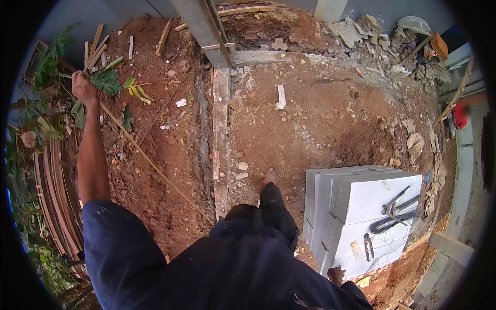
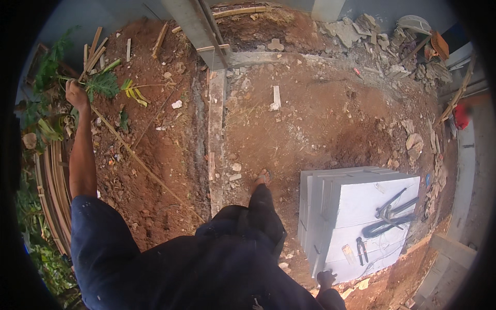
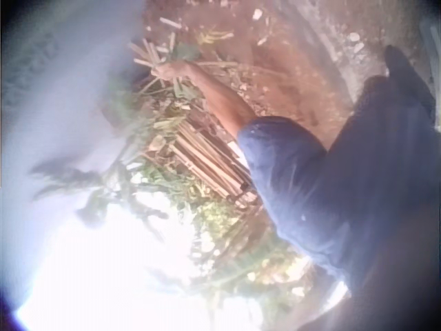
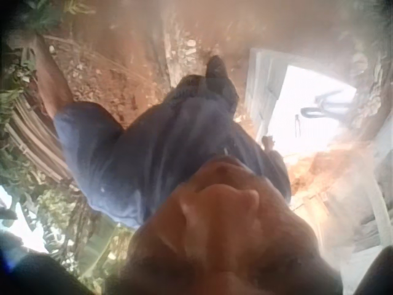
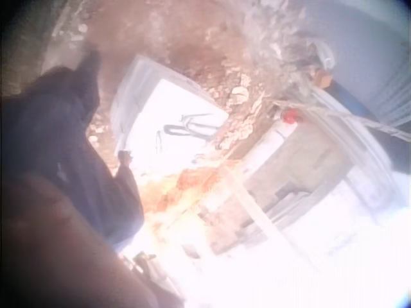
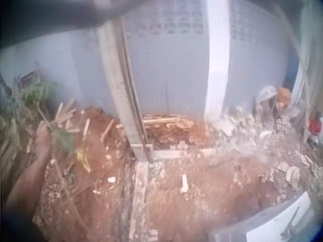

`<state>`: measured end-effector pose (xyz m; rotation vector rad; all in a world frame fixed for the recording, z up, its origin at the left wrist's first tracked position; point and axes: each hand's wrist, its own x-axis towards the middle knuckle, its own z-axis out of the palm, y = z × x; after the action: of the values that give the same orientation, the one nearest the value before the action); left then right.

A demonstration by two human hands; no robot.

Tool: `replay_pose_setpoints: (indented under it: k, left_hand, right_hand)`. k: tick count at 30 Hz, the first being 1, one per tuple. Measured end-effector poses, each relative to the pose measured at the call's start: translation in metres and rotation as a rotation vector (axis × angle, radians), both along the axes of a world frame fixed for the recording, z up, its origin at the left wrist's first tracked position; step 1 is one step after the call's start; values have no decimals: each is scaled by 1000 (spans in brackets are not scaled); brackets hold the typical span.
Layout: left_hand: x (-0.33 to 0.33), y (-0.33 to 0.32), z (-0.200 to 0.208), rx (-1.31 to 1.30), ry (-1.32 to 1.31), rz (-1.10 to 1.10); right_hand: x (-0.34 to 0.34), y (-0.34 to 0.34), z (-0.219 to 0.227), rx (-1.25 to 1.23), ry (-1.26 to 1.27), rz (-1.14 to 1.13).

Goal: The person secures a flexible plastic conduit to a concrete wall using a hammer and nails. They position the conduit along the wall, hammer nails to hold it in place, and adjust the conduit as needed.

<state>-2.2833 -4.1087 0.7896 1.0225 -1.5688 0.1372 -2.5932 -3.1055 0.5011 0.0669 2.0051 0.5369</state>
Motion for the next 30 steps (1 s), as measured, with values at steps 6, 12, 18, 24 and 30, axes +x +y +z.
replay_pose_setpoints:
  k: [6,12,18,24,30]
  left_hand:
    - [-48,-65,42,-19,132,-116]
    - [-72,-135,72,-78,332,-240]
    - [-118,-248,16,-132,553,-328]
    - [-117,-377,-63,-167,499,-219]
    - [-119,-433,-45,-302,414,-236]
  right_hand:
    - [-1,-90,-61,-295,54,188]
    - [-46,-220,-134,-565,-132,409]
    - [-150,-390,-121,-743,91,-37]
    - [-239,-467,-219,-776,112,624]
    - [-296,-671,-149,-943,5,18]
